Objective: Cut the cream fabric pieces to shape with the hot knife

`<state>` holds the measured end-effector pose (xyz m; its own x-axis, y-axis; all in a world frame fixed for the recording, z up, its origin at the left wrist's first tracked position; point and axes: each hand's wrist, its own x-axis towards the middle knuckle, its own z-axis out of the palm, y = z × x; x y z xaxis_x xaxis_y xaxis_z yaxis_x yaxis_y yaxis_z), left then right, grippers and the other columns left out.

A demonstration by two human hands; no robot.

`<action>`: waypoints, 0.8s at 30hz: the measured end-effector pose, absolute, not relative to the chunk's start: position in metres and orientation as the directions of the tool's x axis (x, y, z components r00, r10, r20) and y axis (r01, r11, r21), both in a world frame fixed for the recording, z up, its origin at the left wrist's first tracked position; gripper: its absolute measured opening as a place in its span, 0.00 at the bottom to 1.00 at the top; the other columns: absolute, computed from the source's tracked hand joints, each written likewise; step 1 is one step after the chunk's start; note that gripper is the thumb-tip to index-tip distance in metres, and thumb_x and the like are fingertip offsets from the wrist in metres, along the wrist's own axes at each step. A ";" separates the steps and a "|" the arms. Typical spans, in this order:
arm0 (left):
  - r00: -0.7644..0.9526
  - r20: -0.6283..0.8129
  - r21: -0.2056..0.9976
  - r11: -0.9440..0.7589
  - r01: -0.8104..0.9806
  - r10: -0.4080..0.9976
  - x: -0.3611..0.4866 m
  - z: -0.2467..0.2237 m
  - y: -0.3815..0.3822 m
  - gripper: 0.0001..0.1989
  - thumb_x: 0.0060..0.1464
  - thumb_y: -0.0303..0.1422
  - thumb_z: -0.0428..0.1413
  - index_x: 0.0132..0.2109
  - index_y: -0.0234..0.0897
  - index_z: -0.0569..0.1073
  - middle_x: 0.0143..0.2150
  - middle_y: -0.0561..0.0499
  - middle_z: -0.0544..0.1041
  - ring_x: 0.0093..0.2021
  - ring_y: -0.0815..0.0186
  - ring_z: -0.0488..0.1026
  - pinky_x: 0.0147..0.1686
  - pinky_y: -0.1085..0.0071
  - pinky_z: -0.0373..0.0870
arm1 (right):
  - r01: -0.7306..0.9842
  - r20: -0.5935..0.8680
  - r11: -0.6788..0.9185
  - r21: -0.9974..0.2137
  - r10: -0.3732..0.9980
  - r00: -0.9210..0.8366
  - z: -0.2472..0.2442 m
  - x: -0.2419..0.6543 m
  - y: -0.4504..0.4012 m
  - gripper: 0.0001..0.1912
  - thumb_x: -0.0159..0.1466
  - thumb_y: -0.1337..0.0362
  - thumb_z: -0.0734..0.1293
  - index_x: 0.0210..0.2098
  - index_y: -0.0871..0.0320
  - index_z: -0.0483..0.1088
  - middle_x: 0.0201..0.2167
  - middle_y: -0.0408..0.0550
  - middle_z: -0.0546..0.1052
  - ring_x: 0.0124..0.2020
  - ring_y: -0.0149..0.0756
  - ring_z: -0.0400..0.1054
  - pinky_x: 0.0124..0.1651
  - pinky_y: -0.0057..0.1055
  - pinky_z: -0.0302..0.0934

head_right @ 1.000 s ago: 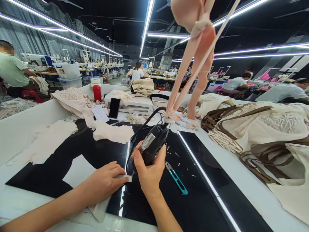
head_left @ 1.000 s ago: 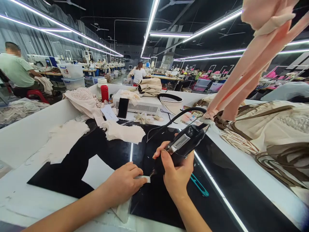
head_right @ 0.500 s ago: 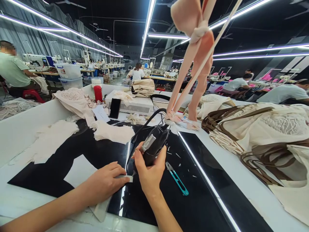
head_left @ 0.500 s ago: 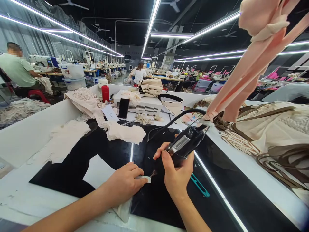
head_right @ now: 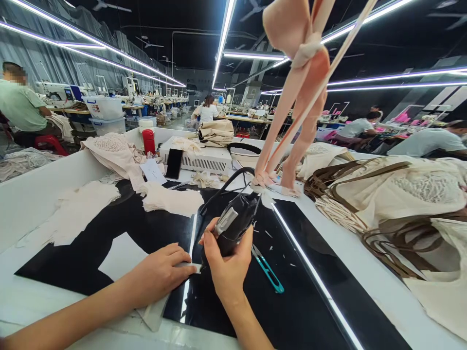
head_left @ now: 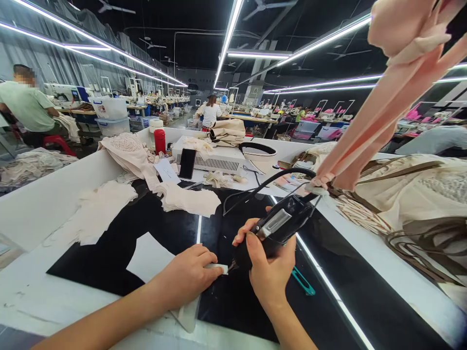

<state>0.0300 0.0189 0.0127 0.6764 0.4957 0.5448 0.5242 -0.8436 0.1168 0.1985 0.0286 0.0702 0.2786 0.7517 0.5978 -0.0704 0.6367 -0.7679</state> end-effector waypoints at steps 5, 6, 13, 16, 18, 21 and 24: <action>0.683 0.525 0.152 -0.846 0.512 0.507 0.028 0.013 0.020 0.09 0.68 0.24 0.54 0.50 0.35 0.77 0.43 0.47 0.78 0.40 0.61 0.73 0.43 0.65 0.77 | -0.031 0.593 0.625 -0.780 0.753 0.284 0.072 0.198 0.028 0.10 0.64 0.66 0.72 0.40 0.49 0.66 0.30 0.35 0.77 0.22 0.27 0.71 0.27 0.26 0.71; 0.683 0.519 0.170 -0.844 0.508 0.515 0.026 0.014 0.020 0.09 0.68 0.25 0.54 0.50 0.34 0.77 0.44 0.47 0.78 0.41 0.61 0.74 0.45 0.64 0.77 | -0.031 0.591 0.624 -0.781 0.755 0.285 0.072 0.198 0.027 0.11 0.64 0.66 0.72 0.40 0.49 0.66 0.31 0.35 0.77 0.23 0.27 0.72 0.27 0.26 0.71; 0.679 0.494 0.257 -0.837 0.483 0.543 0.013 0.018 0.017 0.11 0.72 0.29 0.50 0.51 0.33 0.76 0.45 0.46 0.78 0.44 0.62 0.76 0.52 0.61 0.78 | -0.060 0.580 0.617 -0.785 0.765 0.279 0.072 0.200 0.021 0.12 0.62 0.67 0.73 0.40 0.50 0.67 0.32 0.36 0.77 0.23 0.28 0.72 0.28 0.27 0.71; 0.679 0.503 0.239 -0.841 0.485 0.535 0.012 0.018 0.015 0.13 0.73 0.29 0.47 0.49 0.33 0.77 0.43 0.46 0.78 0.42 0.63 0.76 0.52 0.62 0.78 | -0.073 0.578 0.616 -0.784 0.768 0.278 0.072 0.200 0.021 0.13 0.62 0.68 0.73 0.42 0.50 0.67 0.32 0.36 0.77 0.23 0.28 0.72 0.28 0.28 0.71; 0.678 0.511 0.224 -0.843 0.489 0.529 0.013 0.018 0.014 0.13 0.73 0.28 0.47 0.49 0.33 0.77 0.42 0.47 0.78 0.41 0.64 0.76 0.52 0.62 0.78 | -0.079 0.579 0.623 -0.778 0.760 0.295 0.072 0.201 0.023 0.15 0.62 0.67 0.73 0.44 0.49 0.67 0.32 0.36 0.77 0.24 0.29 0.72 0.28 0.28 0.71; 0.674 0.527 0.208 -0.848 0.488 0.518 0.014 0.018 0.013 0.12 0.72 0.26 0.48 0.48 0.33 0.77 0.41 0.47 0.78 0.40 0.64 0.76 0.52 0.61 0.78 | -0.083 0.580 0.630 -0.772 0.752 0.312 0.073 0.201 0.026 0.16 0.63 0.67 0.73 0.46 0.49 0.67 0.32 0.37 0.77 0.24 0.29 0.72 0.28 0.29 0.71; 0.673 0.536 0.195 -0.850 0.488 0.510 0.014 0.018 0.013 0.12 0.72 0.26 0.48 0.49 0.34 0.76 0.42 0.47 0.78 0.41 0.64 0.76 0.52 0.61 0.78 | -0.071 0.581 0.630 -0.773 0.749 0.319 0.075 0.200 0.030 0.14 0.62 0.66 0.73 0.43 0.50 0.66 0.31 0.36 0.77 0.23 0.29 0.71 0.28 0.29 0.71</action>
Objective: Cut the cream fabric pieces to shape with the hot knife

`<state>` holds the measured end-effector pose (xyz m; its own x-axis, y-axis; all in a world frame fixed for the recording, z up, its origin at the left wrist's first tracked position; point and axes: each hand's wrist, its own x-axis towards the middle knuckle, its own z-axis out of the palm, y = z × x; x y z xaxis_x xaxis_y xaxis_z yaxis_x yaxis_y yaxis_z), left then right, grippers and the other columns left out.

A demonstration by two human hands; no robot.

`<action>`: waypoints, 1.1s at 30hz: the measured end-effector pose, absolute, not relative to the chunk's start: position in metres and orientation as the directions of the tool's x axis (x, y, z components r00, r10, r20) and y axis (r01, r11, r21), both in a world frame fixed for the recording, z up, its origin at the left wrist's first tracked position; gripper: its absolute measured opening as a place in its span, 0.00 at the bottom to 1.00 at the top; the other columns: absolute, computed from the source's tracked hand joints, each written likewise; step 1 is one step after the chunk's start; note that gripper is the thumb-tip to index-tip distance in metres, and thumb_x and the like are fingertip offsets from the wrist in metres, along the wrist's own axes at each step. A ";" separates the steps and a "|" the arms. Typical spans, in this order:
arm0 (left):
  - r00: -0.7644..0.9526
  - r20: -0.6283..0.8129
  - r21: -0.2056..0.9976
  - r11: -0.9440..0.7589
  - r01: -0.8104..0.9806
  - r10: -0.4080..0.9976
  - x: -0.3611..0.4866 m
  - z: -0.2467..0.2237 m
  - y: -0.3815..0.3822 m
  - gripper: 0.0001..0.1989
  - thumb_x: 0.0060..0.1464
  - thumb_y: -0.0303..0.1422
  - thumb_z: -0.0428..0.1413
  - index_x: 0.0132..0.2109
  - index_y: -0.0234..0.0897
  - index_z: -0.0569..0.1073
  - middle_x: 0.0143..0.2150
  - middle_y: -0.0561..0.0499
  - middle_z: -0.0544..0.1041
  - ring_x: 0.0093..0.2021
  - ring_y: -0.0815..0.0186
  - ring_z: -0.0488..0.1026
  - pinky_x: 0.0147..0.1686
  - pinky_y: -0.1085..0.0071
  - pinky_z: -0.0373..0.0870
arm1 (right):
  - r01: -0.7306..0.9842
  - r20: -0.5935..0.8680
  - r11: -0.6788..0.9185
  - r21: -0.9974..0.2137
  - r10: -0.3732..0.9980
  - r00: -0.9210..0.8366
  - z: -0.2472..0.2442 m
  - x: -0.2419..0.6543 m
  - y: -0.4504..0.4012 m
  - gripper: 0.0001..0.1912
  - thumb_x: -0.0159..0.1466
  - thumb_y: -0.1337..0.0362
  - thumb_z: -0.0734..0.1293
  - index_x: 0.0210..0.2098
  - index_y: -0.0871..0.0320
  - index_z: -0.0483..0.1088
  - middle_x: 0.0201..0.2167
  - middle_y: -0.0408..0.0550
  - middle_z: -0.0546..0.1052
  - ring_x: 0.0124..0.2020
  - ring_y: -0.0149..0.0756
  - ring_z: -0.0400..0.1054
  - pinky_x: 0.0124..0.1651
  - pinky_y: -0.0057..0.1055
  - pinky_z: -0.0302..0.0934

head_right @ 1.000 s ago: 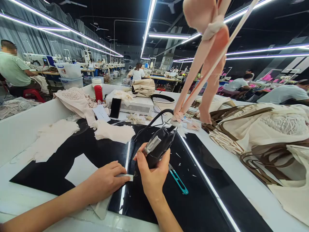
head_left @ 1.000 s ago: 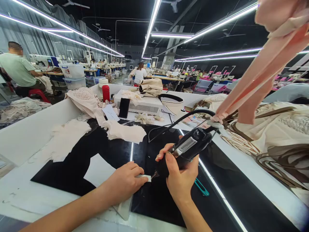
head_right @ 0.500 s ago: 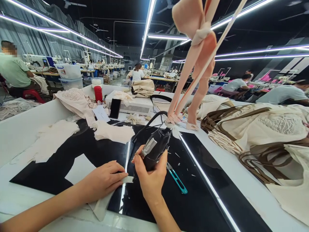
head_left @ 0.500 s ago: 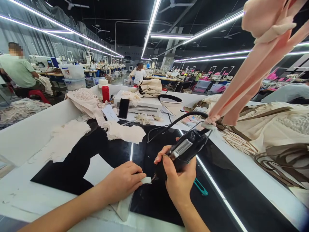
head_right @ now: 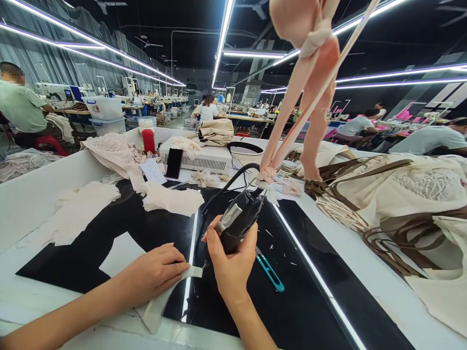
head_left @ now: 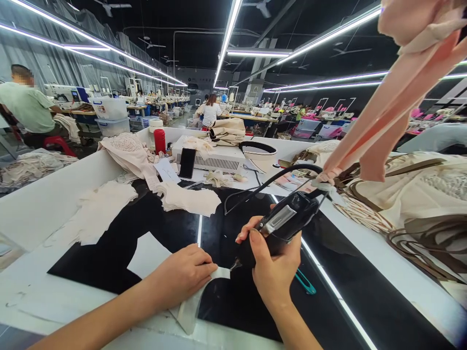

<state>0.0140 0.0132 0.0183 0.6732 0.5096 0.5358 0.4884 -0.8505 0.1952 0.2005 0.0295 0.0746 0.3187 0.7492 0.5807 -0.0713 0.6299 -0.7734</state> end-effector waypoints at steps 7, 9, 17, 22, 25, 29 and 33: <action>0.686 0.524 0.191 -0.854 0.484 0.506 0.016 0.017 0.017 0.12 0.72 0.27 0.47 0.50 0.34 0.76 0.42 0.46 0.78 0.41 0.65 0.76 0.52 0.62 0.78 | -0.030 0.578 0.615 -0.788 0.756 0.305 0.075 0.199 0.029 0.13 0.62 0.67 0.73 0.40 0.50 0.65 0.30 0.35 0.77 0.23 0.29 0.71 0.27 0.28 0.70; 0.689 0.518 0.194 -0.855 0.482 0.506 0.017 0.015 0.017 0.12 0.72 0.26 0.48 0.50 0.34 0.76 0.41 0.47 0.78 0.41 0.65 0.76 0.51 0.63 0.78 | -0.033 0.579 0.615 -0.788 0.758 0.300 0.075 0.198 0.028 0.13 0.62 0.67 0.73 0.40 0.50 0.65 0.31 0.35 0.77 0.23 0.28 0.72 0.28 0.28 0.70; 0.696 0.511 0.163 -0.852 0.498 0.505 0.012 0.012 0.014 0.12 0.70 0.22 0.48 0.49 0.35 0.75 0.40 0.49 0.76 0.38 0.67 0.75 0.51 0.65 0.76 | -0.019 0.587 0.622 -0.783 0.747 0.312 0.077 0.197 0.027 0.13 0.61 0.67 0.74 0.39 0.51 0.65 0.30 0.36 0.77 0.22 0.29 0.71 0.27 0.28 0.70; 0.699 0.519 0.124 -0.852 0.508 0.492 0.011 0.012 0.011 0.12 0.69 0.20 0.47 0.48 0.36 0.74 0.40 0.49 0.76 0.38 0.67 0.75 0.52 0.64 0.76 | -0.014 0.596 0.630 -0.777 0.742 0.308 0.076 0.198 0.027 0.13 0.61 0.68 0.73 0.40 0.51 0.66 0.30 0.36 0.77 0.22 0.28 0.72 0.27 0.28 0.71; 0.698 0.515 0.116 -0.848 0.518 0.497 0.009 0.010 0.010 0.12 0.68 0.19 0.50 0.48 0.36 0.74 0.40 0.50 0.76 0.38 0.67 0.75 0.54 0.63 0.75 | -0.003 0.601 0.633 -0.774 0.736 0.312 0.076 0.198 0.027 0.13 0.60 0.68 0.73 0.39 0.51 0.66 0.30 0.36 0.77 0.22 0.29 0.72 0.27 0.28 0.71; 0.708 0.514 0.120 -0.858 0.499 0.483 0.009 0.008 0.009 0.10 0.67 0.19 0.53 0.49 0.35 0.74 0.41 0.50 0.77 0.41 0.66 0.76 0.58 0.60 0.73 | 0.004 0.600 0.631 -0.776 0.735 0.315 0.077 0.197 0.028 0.13 0.60 0.68 0.73 0.40 0.51 0.65 0.29 0.35 0.77 0.22 0.29 0.72 0.27 0.29 0.70; 0.708 0.521 0.149 -0.867 0.475 0.477 0.010 0.008 0.009 0.08 0.67 0.19 0.53 0.48 0.34 0.73 0.44 0.48 0.79 0.45 0.65 0.76 0.62 0.58 0.71 | 0.000 0.589 0.622 -0.783 0.742 0.320 0.078 0.197 0.028 0.14 0.60 0.68 0.73 0.41 0.51 0.65 0.30 0.36 0.77 0.22 0.29 0.72 0.27 0.29 0.71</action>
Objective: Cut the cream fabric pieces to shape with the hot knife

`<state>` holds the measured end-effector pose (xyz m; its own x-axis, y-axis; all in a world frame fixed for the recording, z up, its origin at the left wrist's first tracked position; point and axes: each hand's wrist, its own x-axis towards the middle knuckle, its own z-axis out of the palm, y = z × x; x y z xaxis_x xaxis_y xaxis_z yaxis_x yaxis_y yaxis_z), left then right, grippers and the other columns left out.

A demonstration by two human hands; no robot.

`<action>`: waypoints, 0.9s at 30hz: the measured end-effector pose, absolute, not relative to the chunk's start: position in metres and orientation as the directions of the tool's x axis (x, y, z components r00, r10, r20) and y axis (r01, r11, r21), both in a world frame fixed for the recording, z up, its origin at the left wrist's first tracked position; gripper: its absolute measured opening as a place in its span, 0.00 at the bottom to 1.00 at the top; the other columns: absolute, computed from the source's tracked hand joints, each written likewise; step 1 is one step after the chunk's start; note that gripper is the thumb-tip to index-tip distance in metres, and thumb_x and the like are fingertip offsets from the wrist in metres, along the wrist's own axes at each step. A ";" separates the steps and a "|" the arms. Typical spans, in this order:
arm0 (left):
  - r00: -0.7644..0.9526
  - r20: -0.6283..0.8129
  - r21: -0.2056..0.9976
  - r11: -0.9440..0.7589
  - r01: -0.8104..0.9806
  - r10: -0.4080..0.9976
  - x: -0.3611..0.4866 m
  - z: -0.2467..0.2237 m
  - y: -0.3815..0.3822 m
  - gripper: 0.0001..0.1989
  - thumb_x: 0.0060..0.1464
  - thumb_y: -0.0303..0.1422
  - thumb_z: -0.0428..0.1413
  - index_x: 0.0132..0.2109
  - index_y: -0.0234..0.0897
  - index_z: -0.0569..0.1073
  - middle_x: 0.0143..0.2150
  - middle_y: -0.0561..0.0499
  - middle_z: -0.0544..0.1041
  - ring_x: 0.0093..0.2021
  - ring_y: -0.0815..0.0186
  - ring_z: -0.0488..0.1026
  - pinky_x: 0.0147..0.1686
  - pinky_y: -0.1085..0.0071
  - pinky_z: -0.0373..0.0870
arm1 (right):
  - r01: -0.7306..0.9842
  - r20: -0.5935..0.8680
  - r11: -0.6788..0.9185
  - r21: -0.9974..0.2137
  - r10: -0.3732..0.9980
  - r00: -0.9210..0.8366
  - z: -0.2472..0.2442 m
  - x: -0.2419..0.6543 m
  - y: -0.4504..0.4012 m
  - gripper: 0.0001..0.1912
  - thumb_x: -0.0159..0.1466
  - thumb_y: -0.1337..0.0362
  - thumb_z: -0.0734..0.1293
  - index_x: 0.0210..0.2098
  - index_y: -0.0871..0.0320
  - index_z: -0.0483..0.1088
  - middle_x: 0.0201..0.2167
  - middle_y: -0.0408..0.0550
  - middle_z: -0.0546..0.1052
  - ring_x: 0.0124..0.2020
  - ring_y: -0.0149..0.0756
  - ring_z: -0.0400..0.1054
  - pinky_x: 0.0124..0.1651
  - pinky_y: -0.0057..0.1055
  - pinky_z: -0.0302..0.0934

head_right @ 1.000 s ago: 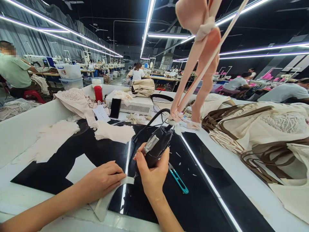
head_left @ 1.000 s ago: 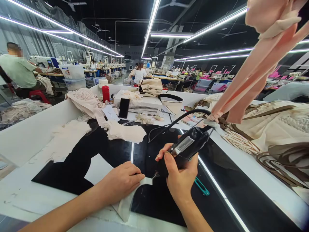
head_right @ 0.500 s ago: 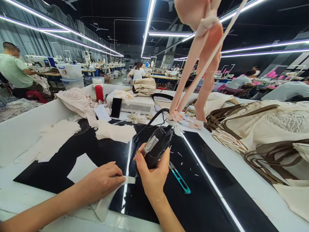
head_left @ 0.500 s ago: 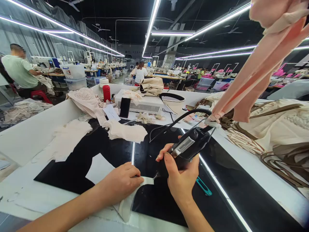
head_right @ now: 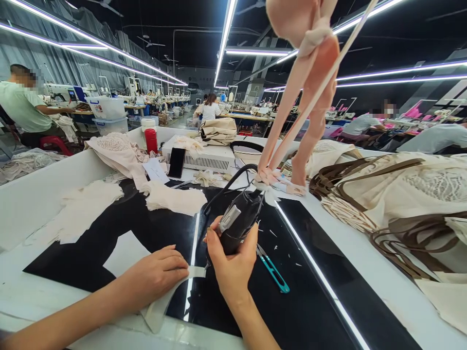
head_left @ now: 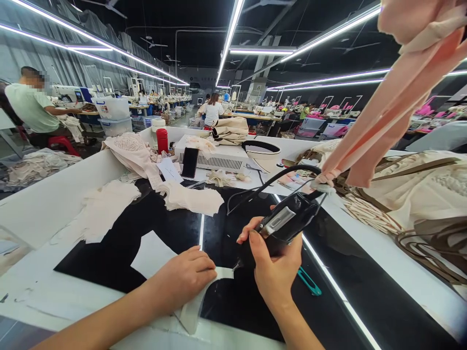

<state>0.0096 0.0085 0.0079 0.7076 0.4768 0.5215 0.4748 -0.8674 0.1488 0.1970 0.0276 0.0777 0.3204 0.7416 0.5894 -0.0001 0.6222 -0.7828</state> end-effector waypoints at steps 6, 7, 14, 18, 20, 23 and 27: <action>0.718 0.499 0.141 -0.863 0.486 0.486 0.010 0.010 0.007 0.11 0.66 0.17 0.52 0.48 0.35 0.73 0.44 0.49 0.79 0.44 0.65 0.77 0.63 0.57 0.70 | 0.004 0.582 0.612 -0.791 0.749 0.317 0.078 0.197 0.028 0.15 0.60 0.66 0.73 0.42 0.51 0.65 0.29 0.36 0.77 0.22 0.30 0.71 0.27 0.31 0.70; 0.717 0.495 0.139 -0.859 0.493 0.491 0.010 0.010 0.007 0.12 0.66 0.17 0.52 0.49 0.35 0.73 0.43 0.49 0.79 0.44 0.65 0.77 0.63 0.56 0.70 | 0.005 0.580 0.610 -0.793 0.750 0.318 0.078 0.197 0.028 0.15 0.60 0.66 0.73 0.42 0.51 0.65 0.29 0.36 0.77 0.22 0.30 0.71 0.28 0.31 0.70; 0.709 0.505 0.135 -0.857 0.498 0.492 0.009 0.006 0.007 0.13 0.67 0.18 0.50 0.52 0.35 0.73 0.43 0.48 0.78 0.43 0.65 0.77 0.60 0.56 0.73 | 0.012 0.581 0.608 -0.794 0.752 0.312 0.076 0.197 0.029 0.13 0.61 0.66 0.74 0.39 0.50 0.65 0.30 0.36 0.77 0.22 0.29 0.71 0.28 0.30 0.70; 0.694 0.502 0.168 -0.845 0.508 0.516 0.010 0.005 0.006 0.13 0.68 0.19 0.50 0.51 0.36 0.74 0.43 0.48 0.78 0.42 0.66 0.77 0.60 0.58 0.73 | -0.049 0.568 0.611 -0.790 0.760 0.317 0.075 0.192 0.031 0.13 0.62 0.65 0.74 0.40 0.50 0.66 0.30 0.35 0.77 0.23 0.29 0.71 0.28 0.29 0.70; 0.691 0.506 0.178 -0.846 0.502 0.516 0.010 0.005 0.006 0.12 0.68 0.19 0.50 0.51 0.36 0.74 0.43 0.49 0.78 0.41 0.66 0.77 0.59 0.59 0.73 | -0.081 0.567 0.615 -0.784 0.764 0.307 0.075 0.188 0.033 0.12 0.62 0.64 0.74 0.40 0.50 0.66 0.30 0.35 0.77 0.23 0.29 0.71 0.28 0.29 0.70; 0.689 0.513 0.181 -0.849 0.496 0.512 0.011 0.005 0.006 0.12 0.69 0.20 0.50 0.50 0.35 0.74 0.42 0.49 0.77 0.41 0.66 0.77 0.58 0.60 0.73 | -0.113 0.564 0.610 -0.784 0.777 0.282 0.074 0.181 0.034 0.12 0.63 0.64 0.73 0.41 0.50 0.67 0.30 0.35 0.77 0.23 0.29 0.71 0.28 0.28 0.70; 0.690 0.505 0.183 -0.845 0.502 0.519 0.011 0.004 0.007 0.12 0.68 0.20 0.51 0.51 0.36 0.75 0.43 0.49 0.78 0.42 0.65 0.77 0.58 0.61 0.73 | -0.122 0.549 0.597 -0.793 0.787 0.280 0.072 0.174 0.034 0.15 0.62 0.65 0.73 0.44 0.49 0.66 0.30 0.35 0.77 0.23 0.28 0.70 0.27 0.28 0.70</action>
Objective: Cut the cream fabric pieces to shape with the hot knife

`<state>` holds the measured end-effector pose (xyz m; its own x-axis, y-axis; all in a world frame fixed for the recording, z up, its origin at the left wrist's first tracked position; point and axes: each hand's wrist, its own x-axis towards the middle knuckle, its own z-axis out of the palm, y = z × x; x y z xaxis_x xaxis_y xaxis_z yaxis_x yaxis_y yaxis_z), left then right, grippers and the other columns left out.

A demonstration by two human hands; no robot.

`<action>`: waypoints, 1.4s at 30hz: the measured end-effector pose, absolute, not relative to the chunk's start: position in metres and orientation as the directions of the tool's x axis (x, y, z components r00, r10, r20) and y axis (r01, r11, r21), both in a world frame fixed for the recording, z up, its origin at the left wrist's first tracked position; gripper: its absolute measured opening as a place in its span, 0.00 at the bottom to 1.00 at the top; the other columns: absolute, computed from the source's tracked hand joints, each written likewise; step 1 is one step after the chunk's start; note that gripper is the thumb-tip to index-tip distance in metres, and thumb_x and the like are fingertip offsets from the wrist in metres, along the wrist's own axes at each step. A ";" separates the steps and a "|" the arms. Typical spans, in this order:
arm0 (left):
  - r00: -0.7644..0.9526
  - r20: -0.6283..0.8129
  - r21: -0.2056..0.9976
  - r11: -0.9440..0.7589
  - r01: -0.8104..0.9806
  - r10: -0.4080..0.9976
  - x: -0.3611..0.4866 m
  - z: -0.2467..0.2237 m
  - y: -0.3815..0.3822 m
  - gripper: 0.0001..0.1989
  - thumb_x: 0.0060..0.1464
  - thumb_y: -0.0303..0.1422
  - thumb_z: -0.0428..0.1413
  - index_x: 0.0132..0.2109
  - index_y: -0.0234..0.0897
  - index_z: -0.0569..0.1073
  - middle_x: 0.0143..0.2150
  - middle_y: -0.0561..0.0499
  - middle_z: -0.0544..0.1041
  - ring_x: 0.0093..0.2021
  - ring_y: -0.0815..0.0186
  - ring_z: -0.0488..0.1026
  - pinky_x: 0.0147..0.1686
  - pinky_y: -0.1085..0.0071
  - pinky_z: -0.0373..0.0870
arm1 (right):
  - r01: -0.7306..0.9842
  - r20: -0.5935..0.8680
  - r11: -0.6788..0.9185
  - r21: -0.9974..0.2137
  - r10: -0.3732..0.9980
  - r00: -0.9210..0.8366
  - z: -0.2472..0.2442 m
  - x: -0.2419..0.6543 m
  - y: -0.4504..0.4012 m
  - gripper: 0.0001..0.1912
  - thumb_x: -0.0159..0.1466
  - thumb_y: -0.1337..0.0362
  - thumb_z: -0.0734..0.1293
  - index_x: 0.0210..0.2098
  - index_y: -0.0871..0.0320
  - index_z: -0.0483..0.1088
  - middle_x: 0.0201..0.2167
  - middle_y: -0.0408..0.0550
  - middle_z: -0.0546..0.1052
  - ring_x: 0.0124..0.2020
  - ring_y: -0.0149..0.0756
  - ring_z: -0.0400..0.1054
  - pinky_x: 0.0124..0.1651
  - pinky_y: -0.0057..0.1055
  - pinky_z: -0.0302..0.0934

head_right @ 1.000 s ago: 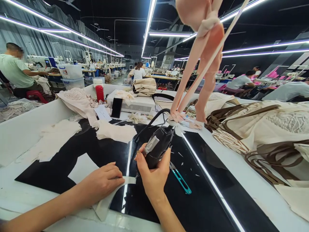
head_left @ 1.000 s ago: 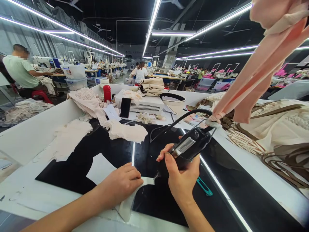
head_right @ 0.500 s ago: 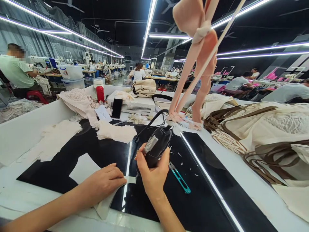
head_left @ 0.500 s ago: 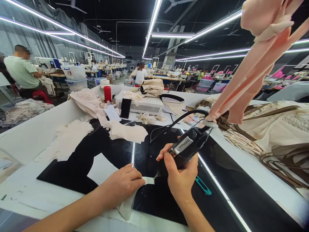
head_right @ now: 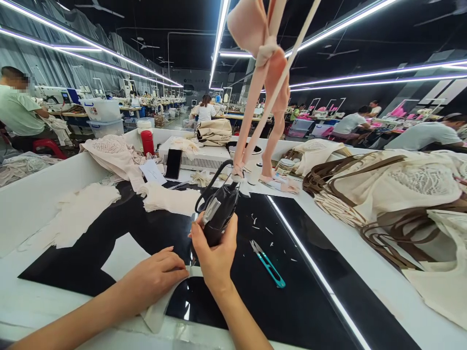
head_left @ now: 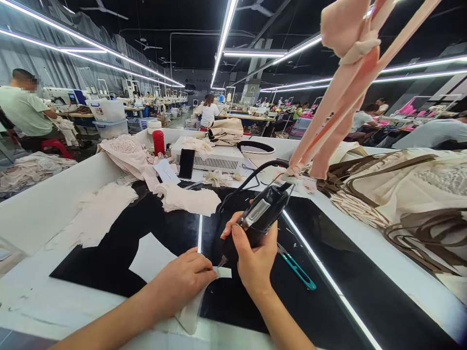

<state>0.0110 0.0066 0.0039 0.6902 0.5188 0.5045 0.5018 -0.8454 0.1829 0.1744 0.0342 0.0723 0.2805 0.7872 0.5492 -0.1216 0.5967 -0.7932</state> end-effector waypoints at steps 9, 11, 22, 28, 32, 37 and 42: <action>0.692 0.515 0.177 -0.853 0.491 0.506 0.010 0.004 0.006 0.13 0.71 0.21 0.48 0.52 0.35 0.75 0.43 0.48 0.78 0.43 0.65 0.77 0.57 0.59 0.73 | -0.121 0.572 0.618 -0.777 0.772 0.276 0.073 0.173 0.032 0.13 0.62 0.67 0.72 0.41 0.49 0.65 0.30 0.35 0.76 0.22 0.27 0.71 0.26 0.26 0.69; 0.691 0.514 0.179 -0.851 0.494 0.509 0.011 0.005 0.006 0.12 0.71 0.22 0.48 0.52 0.35 0.75 0.43 0.48 0.78 0.43 0.65 0.77 0.57 0.60 0.73 | -0.117 0.573 0.619 -0.777 0.772 0.276 0.074 0.172 0.032 0.12 0.62 0.67 0.72 0.41 0.49 0.66 0.30 0.35 0.76 0.22 0.27 0.70 0.26 0.26 0.70; 0.688 0.503 0.188 -0.843 0.504 0.523 0.011 0.005 0.005 0.12 0.70 0.20 0.48 0.51 0.36 0.74 0.44 0.49 0.77 0.43 0.66 0.77 0.58 0.60 0.73 | -0.105 0.573 0.626 -0.772 0.759 0.310 0.074 0.186 0.033 0.13 0.62 0.66 0.73 0.41 0.50 0.66 0.31 0.35 0.77 0.23 0.28 0.71 0.28 0.27 0.71; 0.693 0.495 0.190 -0.843 0.503 0.525 0.011 0.003 0.005 0.12 0.70 0.20 0.49 0.51 0.36 0.74 0.44 0.49 0.77 0.43 0.66 0.77 0.59 0.59 0.73 | -0.074 0.585 0.631 -0.772 0.752 0.305 0.076 0.186 0.032 0.12 0.63 0.67 0.72 0.41 0.50 0.66 0.30 0.35 0.76 0.22 0.28 0.71 0.27 0.27 0.71; 0.687 0.508 0.191 -0.846 0.499 0.520 0.011 0.005 0.006 0.13 0.71 0.21 0.47 0.51 0.36 0.74 0.43 0.48 0.78 0.43 0.66 0.77 0.58 0.59 0.73 | -0.078 0.571 0.618 -0.783 0.762 0.307 0.076 0.187 0.031 0.11 0.63 0.65 0.72 0.40 0.51 0.66 0.31 0.36 0.76 0.23 0.28 0.71 0.28 0.27 0.71; 0.693 0.506 0.195 -0.850 0.489 0.514 0.009 0.003 0.008 0.13 0.69 0.20 0.48 0.52 0.35 0.74 0.44 0.47 0.78 0.44 0.65 0.77 0.60 0.56 0.72 | -0.170 0.550 0.607 -0.776 0.784 0.287 0.075 0.185 0.025 0.11 0.63 0.64 0.73 0.41 0.50 0.67 0.31 0.36 0.76 0.23 0.28 0.71 0.27 0.27 0.71; 0.702 0.471 0.220 -0.842 0.493 0.535 0.007 0.003 0.007 0.13 0.70 0.21 0.47 0.53 0.36 0.74 0.45 0.47 0.78 0.45 0.64 0.78 0.62 0.52 0.70 | -0.190 0.555 0.600 -0.777 0.795 0.245 0.071 0.179 0.020 0.13 0.63 0.66 0.72 0.44 0.48 0.67 0.32 0.36 0.77 0.24 0.28 0.71 0.27 0.27 0.71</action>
<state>0.0070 0.0072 0.0029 0.7019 0.5346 0.4708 0.4934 -0.8415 0.2199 0.1789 0.0197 0.0715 0.2446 0.7954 0.5546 -0.1901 0.6002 -0.7769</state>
